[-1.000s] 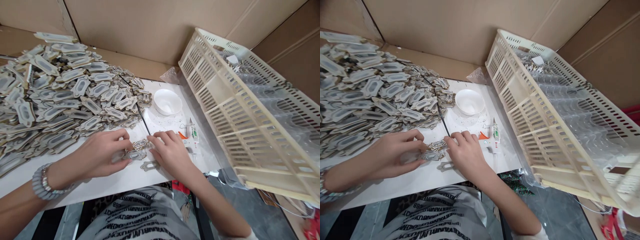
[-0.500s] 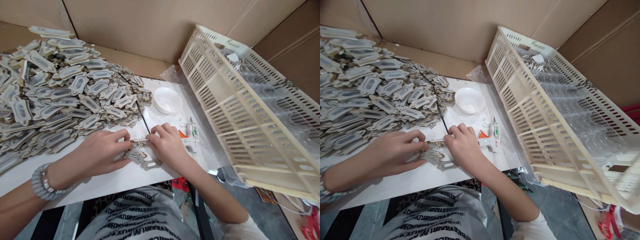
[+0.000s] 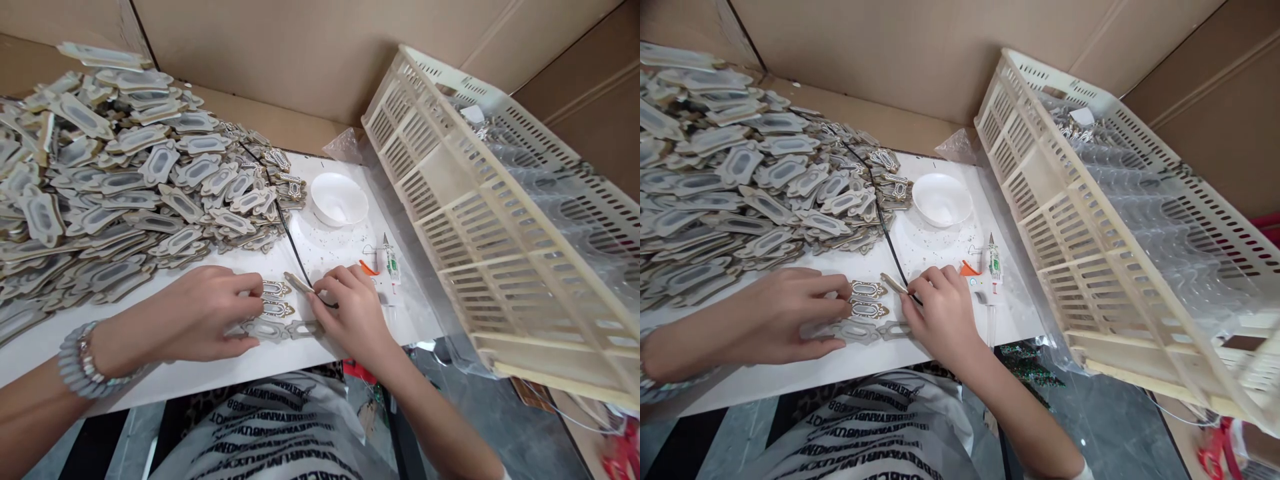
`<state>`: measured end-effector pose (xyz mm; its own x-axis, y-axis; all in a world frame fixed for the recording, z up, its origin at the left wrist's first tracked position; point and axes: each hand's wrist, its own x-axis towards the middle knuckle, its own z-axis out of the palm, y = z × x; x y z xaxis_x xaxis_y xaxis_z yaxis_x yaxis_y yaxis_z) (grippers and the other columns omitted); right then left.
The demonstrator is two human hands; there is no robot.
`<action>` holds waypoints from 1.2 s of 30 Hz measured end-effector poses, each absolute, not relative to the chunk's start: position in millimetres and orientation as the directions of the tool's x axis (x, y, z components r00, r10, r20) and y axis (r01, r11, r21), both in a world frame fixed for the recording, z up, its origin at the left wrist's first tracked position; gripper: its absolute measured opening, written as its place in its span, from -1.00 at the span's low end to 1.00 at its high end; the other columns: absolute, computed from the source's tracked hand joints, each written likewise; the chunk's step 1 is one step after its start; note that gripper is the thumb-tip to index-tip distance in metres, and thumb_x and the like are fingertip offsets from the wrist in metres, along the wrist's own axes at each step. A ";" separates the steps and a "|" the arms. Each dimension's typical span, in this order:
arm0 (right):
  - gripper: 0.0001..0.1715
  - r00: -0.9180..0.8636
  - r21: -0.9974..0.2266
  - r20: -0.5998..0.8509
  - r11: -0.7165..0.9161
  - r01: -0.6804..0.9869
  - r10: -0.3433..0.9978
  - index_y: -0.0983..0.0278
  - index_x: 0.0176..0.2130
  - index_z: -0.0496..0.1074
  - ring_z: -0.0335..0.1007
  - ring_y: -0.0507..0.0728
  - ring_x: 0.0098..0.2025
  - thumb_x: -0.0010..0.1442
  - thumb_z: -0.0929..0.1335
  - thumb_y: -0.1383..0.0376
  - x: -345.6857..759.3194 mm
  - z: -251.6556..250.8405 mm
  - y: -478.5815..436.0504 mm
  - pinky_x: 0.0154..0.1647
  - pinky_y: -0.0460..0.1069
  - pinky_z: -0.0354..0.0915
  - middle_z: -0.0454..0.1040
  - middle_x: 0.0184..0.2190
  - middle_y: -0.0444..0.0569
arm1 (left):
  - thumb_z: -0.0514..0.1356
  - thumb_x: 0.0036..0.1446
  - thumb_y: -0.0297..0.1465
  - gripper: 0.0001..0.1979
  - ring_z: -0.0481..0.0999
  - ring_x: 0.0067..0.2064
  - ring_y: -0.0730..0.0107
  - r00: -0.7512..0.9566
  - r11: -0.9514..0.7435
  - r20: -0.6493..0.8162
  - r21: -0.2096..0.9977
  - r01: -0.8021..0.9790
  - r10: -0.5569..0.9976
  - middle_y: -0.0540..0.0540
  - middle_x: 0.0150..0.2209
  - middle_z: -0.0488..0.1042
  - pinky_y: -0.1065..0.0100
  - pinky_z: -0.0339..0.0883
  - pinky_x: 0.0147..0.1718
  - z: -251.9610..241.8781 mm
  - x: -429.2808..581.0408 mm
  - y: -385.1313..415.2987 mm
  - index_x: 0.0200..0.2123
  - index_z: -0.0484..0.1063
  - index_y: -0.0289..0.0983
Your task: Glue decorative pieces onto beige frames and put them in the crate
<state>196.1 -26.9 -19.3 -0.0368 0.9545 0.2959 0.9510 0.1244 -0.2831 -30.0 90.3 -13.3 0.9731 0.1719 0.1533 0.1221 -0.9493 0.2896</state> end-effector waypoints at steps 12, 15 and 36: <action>-0.72 -0.085 -0.169 0.229 0.125 0.978 0.970 0.26 -0.49 0.43 0.26 0.12 -0.42 0.27 0.36 0.31 189.9 -22.3 -24.2 -0.36 0.02 0.12 0.43 -0.53 -0.07 | -0.04 0.33 -0.46 -0.70 0.53 -0.35 0.36 0.921 -0.958 0.289 0.197 0.210 0.261 -0.05 -0.20 0.56 0.33 0.26 -0.39 -17.8 -30.1 98.5 -0.06 0.47 -0.19; -0.79 -0.085 -0.209 0.299 0.153 0.966 0.950 0.27 -0.42 0.46 0.28 0.13 -0.40 0.27 0.37 0.32 187.9 -22.3 -26.1 -0.34 0.01 0.17 0.47 -0.48 -0.07 | -0.03 0.31 -0.46 -0.68 0.57 -0.27 0.32 0.928 -0.958 0.271 0.199 0.207 0.257 -0.04 -0.12 0.59 0.32 0.31 -0.32 -20.8 -31.2 100.0 -0.02 0.47 -0.17; -0.73 -0.219 -0.250 0.265 0.286 0.925 0.939 0.29 -0.40 0.48 0.25 0.17 -0.33 0.31 0.35 0.24 173.0 -25.0 -22.9 -0.33 0.04 0.15 0.45 -0.44 -0.05 | -0.04 0.35 -0.27 -0.61 0.37 -0.51 0.41 0.860 -0.840 0.020 0.226 0.492 0.509 0.02 -0.53 0.44 0.31 0.00 -0.47 -14.1 -29.1 102.0 -0.50 0.37 -0.22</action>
<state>173.0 -22.9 -25.0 -0.2191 0.9390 0.2650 0.9249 0.2864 -0.2500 -29.1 102.0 -14.1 0.8603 0.5094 0.0200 0.4924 -0.8405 0.2263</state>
